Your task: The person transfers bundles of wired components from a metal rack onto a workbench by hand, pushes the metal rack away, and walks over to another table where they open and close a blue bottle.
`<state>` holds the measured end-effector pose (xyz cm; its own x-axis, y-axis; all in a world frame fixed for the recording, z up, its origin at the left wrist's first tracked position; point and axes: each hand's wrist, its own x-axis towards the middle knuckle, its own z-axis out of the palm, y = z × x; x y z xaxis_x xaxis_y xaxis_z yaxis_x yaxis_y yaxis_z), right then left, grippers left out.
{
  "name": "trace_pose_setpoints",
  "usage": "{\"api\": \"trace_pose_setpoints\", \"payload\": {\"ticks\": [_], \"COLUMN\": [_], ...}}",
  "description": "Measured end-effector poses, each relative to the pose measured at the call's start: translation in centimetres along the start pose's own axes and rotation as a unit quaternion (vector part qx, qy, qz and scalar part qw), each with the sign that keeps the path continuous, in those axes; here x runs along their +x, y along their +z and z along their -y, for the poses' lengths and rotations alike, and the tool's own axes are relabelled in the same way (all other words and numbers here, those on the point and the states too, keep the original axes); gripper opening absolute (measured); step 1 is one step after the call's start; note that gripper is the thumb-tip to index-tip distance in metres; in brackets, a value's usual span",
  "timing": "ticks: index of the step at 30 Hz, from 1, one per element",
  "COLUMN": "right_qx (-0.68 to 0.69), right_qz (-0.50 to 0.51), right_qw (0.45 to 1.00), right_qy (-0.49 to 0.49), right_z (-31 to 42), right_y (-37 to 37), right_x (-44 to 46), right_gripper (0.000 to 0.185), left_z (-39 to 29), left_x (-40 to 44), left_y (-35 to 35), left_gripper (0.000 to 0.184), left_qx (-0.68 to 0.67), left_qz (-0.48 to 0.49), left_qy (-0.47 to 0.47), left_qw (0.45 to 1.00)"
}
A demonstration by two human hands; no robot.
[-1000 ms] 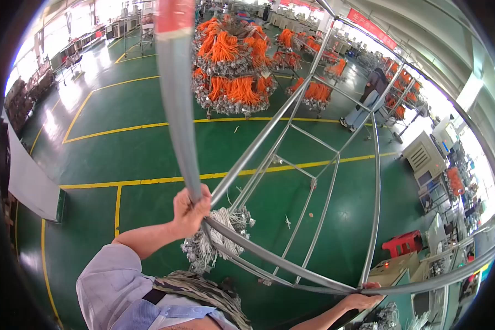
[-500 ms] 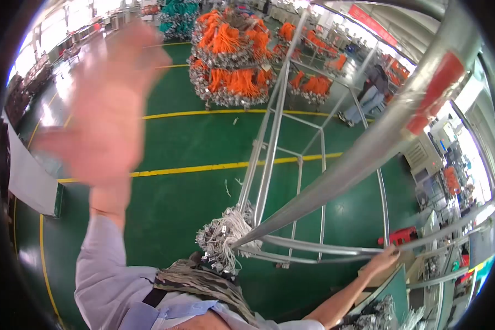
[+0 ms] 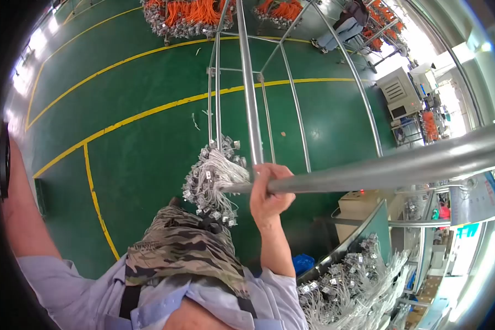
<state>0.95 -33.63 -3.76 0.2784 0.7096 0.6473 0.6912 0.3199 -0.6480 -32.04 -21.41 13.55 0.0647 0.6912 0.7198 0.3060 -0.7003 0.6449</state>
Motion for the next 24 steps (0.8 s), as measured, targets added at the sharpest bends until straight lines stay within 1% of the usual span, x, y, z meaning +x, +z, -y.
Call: {"api": "trace_pose_setpoints", "payload": {"ticks": [1, 2, 3, 5, 6, 7, 9, 10, 11, 14, 15, 17, 19, 20, 22, 24], "right_qx": [-0.002, -0.02, -0.023, -0.138, -0.093, -0.097, -0.035, -0.039, -0.037, 0.02, 0.014, 0.051, -0.002, 0.07, 0.057, 0.083], "right_qz": [-0.014, -0.075, -0.077, -0.079, -0.109, -0.114, -0.064, -0.066, -0.078, -0.073, -0.09, -0.06, -0.035, -0.057, -0.057, -0.032], "right_qw": [0.999, 0.997, 0.997, 0.985, 0.989, 0.988, 0.996, 0.991, 0.992, 0.989, 0.987, 0.987, 0.992, 0.987, 0.988, 0.984], "right_qy": [0.034, -0.029, -0.022, -0.071, -0.046, -0.04, 0.06, 0.108, 0.091, 0.131, 0.135, 0.137, 0.122, 0.133, 0.131, 0.156], "right_z": [0.2, -0.4, -0.7, -1.2, -1.2, -1.2, -1.3, -0.5, -1.0, -2.1, -2.5, -3.5, -3.2, -5.0, -5.5, -5.5], "right_y": [-0.1, 0.7, 0.7, 0.3, -0.3, -1.1, -2.2, -2.5, -3.2, -4.5, -5.3, -6.2, -7.5, -7.8, -9.5, -10.1], "right_x": [-0.1, 0.1, 0.2, 0.2, 0.4, 0.1, 0.6, 1.1, 1.0, 1.3, 1.5, 1.5, 2.3, 1.6, 2.8, 1.4], "right_gripper": [0.02, 0.018, 0.018, 0.025, 0.021, 0.021, 0.015, 0.02, 0.02, 0.022, 0.022, 0.019, 0.016, 0.01, 0.01, 0.015], "left_z": [0.6, 1.1, 1.5, 2.3, 1.9, 1.7, 1.6, 1.4, 0.8, -0.4, -1.0, -1.7, -1.9, -2.2, -2.7, -2.2], "left_x": [0.2, 0.2, 0.4, 1.4, 1.7, 2.1, 3.9, 4.7, 5.6, 8.2, 8.9, 10.0, 10.2, 10.7, 11.1, 9.7], "left_y": [0.2, 0.4, 0.6, 1.5, 2.7, 3.4, 4.6, 5.4, 6.0, 7.1, 8.2, 9.8, 9.9, 10.7, 13.0, 14.4], "left_gripper": [0.077, 0.076, 0.076, 0.076, 0.076, 0.076, 0.075, 0.075, 0.075, 0.075, 0.075, 0.074, 0.074, 0.074, 0.074, 0.074], "left_qx": [0.001, 0.002, 0.006, 0.006, 0.004, 0.006, 0.003, -0.001, 0.002, 0.021, 0.015, 0.011, 0.027, 0.026, 0.009, 0.006], "left_qz": [0.01, 0.023, 0.034, 0.065, 0.084, 0.095, 0.107, 0.107, 0.099, 0.088, 0.101, 0.148, 0.194, 0.192, 0.206, 0.26], "left_qy": [0.008, 0.012, 0.018, 0.04, 0.044, 0.054, 0.093, 0.115, 0.139, 0.197, 0.216, 0.246, 0.252, 0.267, 0.284, 0.267], "left_qw": [1.0, 1.0, 0.999, 0.997, 0.995, 0.994, 0.99, 0.988, 0.985, 0.976, 0.971, 0.958, 0.948, 0.944, 0.936, 0.928]}}
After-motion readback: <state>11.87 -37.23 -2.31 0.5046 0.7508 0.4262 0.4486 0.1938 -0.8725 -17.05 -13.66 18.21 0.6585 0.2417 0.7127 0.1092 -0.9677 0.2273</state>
